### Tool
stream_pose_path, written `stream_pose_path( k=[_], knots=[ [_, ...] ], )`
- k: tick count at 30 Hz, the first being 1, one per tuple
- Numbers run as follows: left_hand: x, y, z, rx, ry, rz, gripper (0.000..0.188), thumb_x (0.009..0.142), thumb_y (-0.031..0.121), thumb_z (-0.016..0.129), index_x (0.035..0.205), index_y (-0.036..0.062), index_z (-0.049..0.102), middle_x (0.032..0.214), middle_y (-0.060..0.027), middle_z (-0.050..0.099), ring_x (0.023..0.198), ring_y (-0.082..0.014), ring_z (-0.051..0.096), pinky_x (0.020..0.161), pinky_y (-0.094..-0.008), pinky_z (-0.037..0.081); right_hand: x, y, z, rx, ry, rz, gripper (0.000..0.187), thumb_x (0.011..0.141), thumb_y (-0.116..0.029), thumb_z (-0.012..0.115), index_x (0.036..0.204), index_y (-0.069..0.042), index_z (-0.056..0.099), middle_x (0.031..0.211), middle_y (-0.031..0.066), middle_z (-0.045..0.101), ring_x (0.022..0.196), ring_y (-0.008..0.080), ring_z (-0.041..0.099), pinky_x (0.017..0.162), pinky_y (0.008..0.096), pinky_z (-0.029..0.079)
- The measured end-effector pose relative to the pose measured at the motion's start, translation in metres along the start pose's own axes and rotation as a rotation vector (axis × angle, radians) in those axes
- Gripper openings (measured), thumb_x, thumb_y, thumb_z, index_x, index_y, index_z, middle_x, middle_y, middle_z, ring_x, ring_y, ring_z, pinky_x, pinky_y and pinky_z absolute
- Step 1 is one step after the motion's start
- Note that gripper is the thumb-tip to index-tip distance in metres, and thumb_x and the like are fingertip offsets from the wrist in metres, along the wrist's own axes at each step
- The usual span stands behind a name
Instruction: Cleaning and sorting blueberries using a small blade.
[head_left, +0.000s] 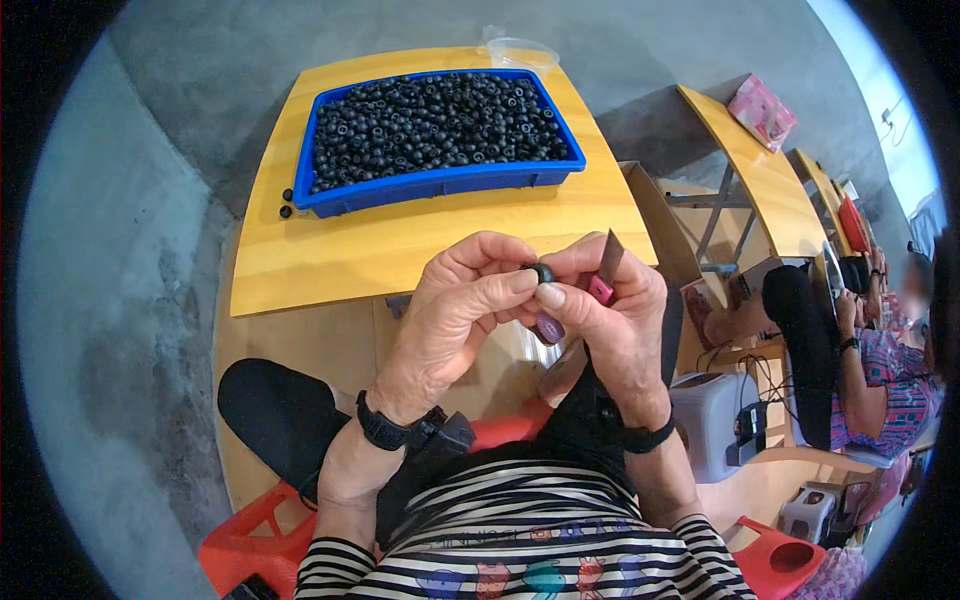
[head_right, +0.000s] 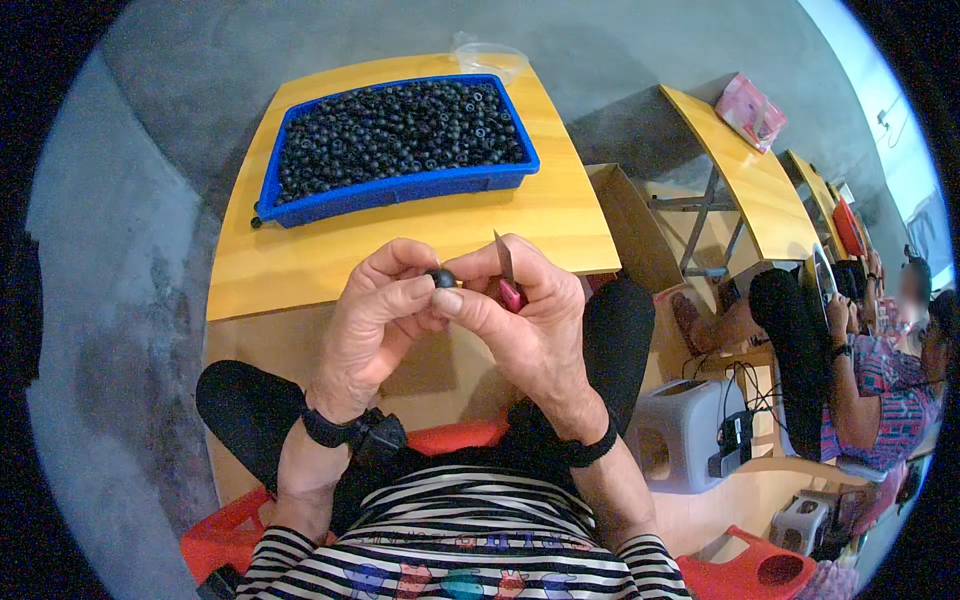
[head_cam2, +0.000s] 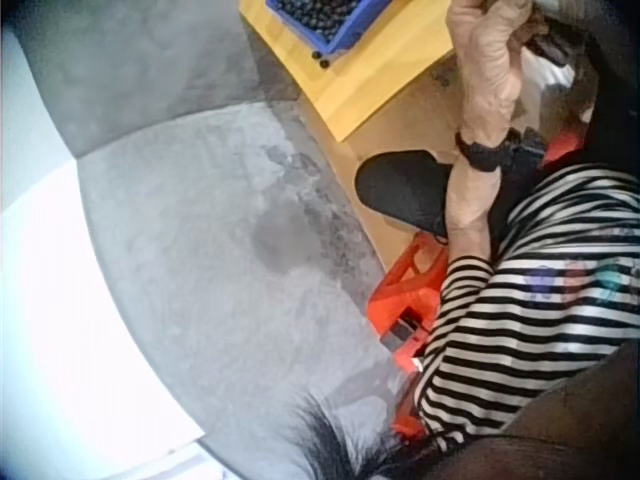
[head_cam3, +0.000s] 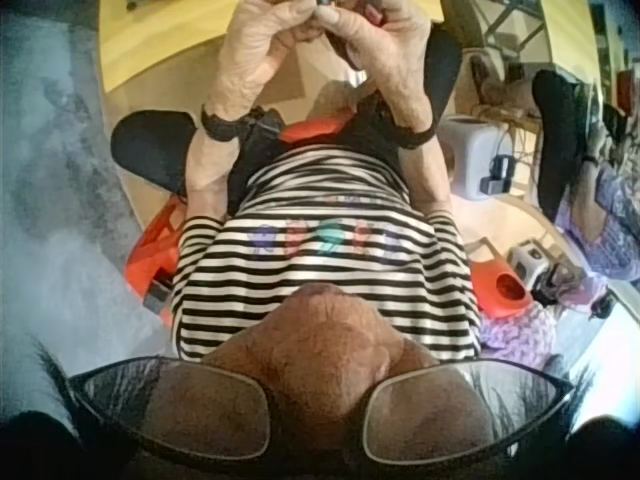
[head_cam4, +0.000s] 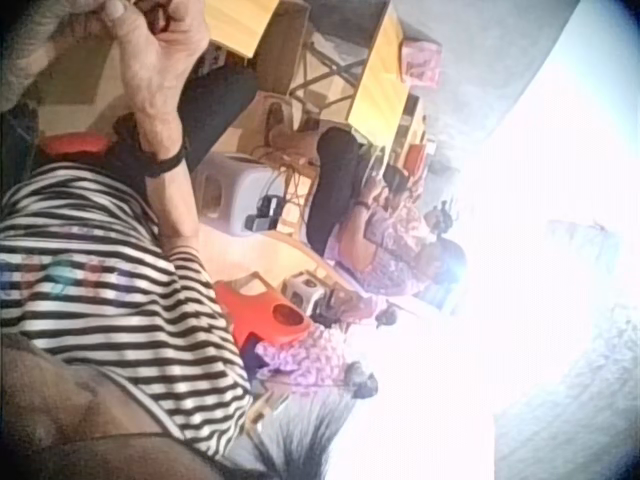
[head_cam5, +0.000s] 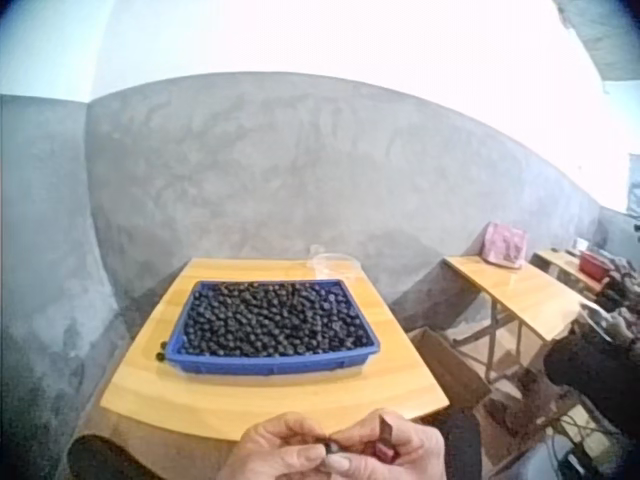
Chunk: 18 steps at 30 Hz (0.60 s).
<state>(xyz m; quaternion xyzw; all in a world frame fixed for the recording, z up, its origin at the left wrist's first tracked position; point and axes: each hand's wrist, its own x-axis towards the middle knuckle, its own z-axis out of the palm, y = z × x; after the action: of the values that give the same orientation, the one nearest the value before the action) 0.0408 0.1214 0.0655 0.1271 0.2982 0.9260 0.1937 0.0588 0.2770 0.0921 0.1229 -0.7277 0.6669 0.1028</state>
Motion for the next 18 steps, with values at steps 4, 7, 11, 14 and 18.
stream_pose_path(
  k=[4,7,11,14,18],
  knots=[
    [-0.004,0.002,0.001,0.062,-0.02,0.006,0.016,0.08,0.0,0.062,0.095,0.0023,0.059,0.083,-0.0078,0.065,0.069,-0.0152,0.064,0.065,-0.0263,0.054,-0.001,-0.002,-0.003,0.056,-0.045,0.01,0.014,0.073,-0.01,0.072,0.083,-0.002,0.066,0.064,-0.0035,0.053,0.059,0.0034,0.04,0.053,0.0183,0.032],
    [-0.004,0.002,0.0,0.047,-0.032,-0.017,0.016,0.08,0.0,0.062,0.095,0.0022,0.059,0.083,-0.008,0.065,0.069,-0.0155,0.064,0.064,-0.0259,0.054,-0.002,-0.003,-0.004,0.088,-0.056,0.006,0.013,0.075,-0.009,0.071,0.084,-0.002,0.066,0.065,-0.0033,0.054,0.059,0.0032,0.04,0.054,0.0183,0.032],
    [-0.006,0.001,0.0,-0.029,-0.043,-0.044,0.017,0.08,0.001,0.062,0.096,0.0021,0.06,0.082,-0.0083,0.065,0.069,-0.0153,0.064,0.064,-0.025,0.054,-0.006,-0.009,-0.005,0.045,-0.057,0.026,0.019,0.076,-0.014,0.07,0.088,0.0,0.064,0.067,-0.0023,0.054,0.06,0.0036,0.041,0.054,0.0189,0.033],
    [-0.009,0.004,0.003,-0.096,-0.002,-0.084,0.017,0.08,0.002,0.062,0.097,0.0017,0.06,0.082,-0.0084,0.065,0.068,-0.0148,0.064,0.064,-0.0241,0.054,-0.014,-0.007,-0.012,-0.158,-0.07,-0.118,0.033,0.082,-0.03,0.064,0.093,0.001,0.062,0.07,0.0011,0.053,0.06,0.0073,0.044,0.055,0.0205,0.036],
    [-0.01,0.007,0.003,-0.12,-0.022,-0.062,0.017,0.081,0.003,0.062,0.097,0.0014,0.06,0.083,-0.0085,0.065,0.069,-0.014,0.064,0.065,-0.0237,0.054,-0.026,-0.01,-0.017,-0.373,-0.097,-0.283,0.057,0.087,-0.053,0.045,0.097,0.002,0.059,0.073,0.0092,0.053,0.061,0.0185,0.051,0.056,0.0264,0.041]
  ],
)
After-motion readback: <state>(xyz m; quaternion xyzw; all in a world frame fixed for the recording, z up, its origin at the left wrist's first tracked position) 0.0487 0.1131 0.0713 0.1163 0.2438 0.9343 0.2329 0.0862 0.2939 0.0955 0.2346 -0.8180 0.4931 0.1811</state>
